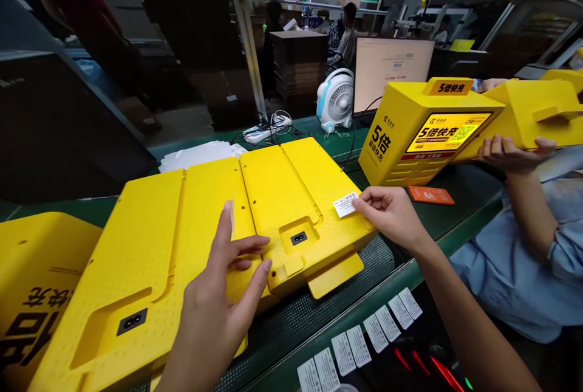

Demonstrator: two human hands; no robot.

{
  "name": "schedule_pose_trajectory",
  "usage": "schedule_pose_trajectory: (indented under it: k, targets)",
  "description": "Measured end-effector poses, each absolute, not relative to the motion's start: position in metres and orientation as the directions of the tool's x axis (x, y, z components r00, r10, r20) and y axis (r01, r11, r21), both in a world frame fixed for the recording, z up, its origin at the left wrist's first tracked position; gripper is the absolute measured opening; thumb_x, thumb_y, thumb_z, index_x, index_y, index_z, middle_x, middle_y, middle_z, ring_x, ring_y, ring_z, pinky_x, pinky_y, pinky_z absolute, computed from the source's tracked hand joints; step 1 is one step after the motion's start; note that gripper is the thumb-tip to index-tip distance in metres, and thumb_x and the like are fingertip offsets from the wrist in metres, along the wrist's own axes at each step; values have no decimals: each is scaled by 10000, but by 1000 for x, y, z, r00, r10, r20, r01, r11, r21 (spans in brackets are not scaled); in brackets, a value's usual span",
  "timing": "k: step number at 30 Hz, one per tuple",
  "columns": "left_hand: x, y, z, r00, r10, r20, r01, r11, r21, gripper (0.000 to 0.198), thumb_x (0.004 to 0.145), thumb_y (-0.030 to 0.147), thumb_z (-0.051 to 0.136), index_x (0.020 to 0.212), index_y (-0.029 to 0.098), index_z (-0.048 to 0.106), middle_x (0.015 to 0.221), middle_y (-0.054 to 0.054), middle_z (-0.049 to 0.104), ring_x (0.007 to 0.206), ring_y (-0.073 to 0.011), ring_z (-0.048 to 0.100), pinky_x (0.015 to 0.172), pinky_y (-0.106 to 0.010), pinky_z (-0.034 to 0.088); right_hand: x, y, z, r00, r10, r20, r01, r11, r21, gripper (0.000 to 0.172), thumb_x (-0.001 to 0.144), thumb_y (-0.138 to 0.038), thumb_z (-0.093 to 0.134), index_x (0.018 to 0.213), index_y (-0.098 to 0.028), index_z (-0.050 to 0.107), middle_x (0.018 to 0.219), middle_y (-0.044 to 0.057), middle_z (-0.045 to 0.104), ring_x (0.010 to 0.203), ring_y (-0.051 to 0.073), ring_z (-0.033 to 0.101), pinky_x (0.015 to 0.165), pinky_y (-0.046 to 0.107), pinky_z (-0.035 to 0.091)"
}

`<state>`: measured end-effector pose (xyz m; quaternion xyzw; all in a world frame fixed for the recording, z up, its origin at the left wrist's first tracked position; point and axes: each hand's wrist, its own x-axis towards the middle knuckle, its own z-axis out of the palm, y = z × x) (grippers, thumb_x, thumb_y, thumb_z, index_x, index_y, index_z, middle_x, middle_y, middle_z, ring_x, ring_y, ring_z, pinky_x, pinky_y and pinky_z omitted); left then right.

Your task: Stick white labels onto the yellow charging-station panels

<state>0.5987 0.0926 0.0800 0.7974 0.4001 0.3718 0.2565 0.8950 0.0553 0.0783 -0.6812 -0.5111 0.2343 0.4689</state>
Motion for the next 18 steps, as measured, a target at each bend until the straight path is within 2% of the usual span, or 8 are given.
schedule_pose_trajectory:
  k: [2,7,12,18]
  targets:
    - [602,95,73,446,805,390,472,-582,662,842,963,222,576,1624,329,66,1125,-60,726,979,-207,719,898,-367,623,897,56,77,338,929,149,498,-42,-866,321,792,-439,793,695,-148,698,617,3,587,539,93,447,460,209,294]
    - [603,96,66,434,786,441,529,-618,581,835,961,230,565,1631,270,68,1089,-77,735,923,-227,724,880,-366,628,903,56,70,335,937,99,462,-72,-884,329,829,-450,757,707,-153,687,587,-9,543,503,82,419,435,208,268]
    - [602,93,71,433,820,374,621,-572,536,842,981,325,554,1632,261,23,1118,-75,739,893,-244,730,912,-384,613,906,55,68,342,935,95,461,-79,-884,306,854,-419,745,709,-156,684,575,-15,522,489,73,410,429,205,265]
    - [601,89,74,410,857,313,701,-515,493,873,976,395,561,1631,236,6,1144,-61,753,824,-243,722,767,-350,627,904,53,69,354,930,101,469,-83,-879,248,843,-378,773,740,-162,706,587,-10,532,488,69,399,430,211,270]
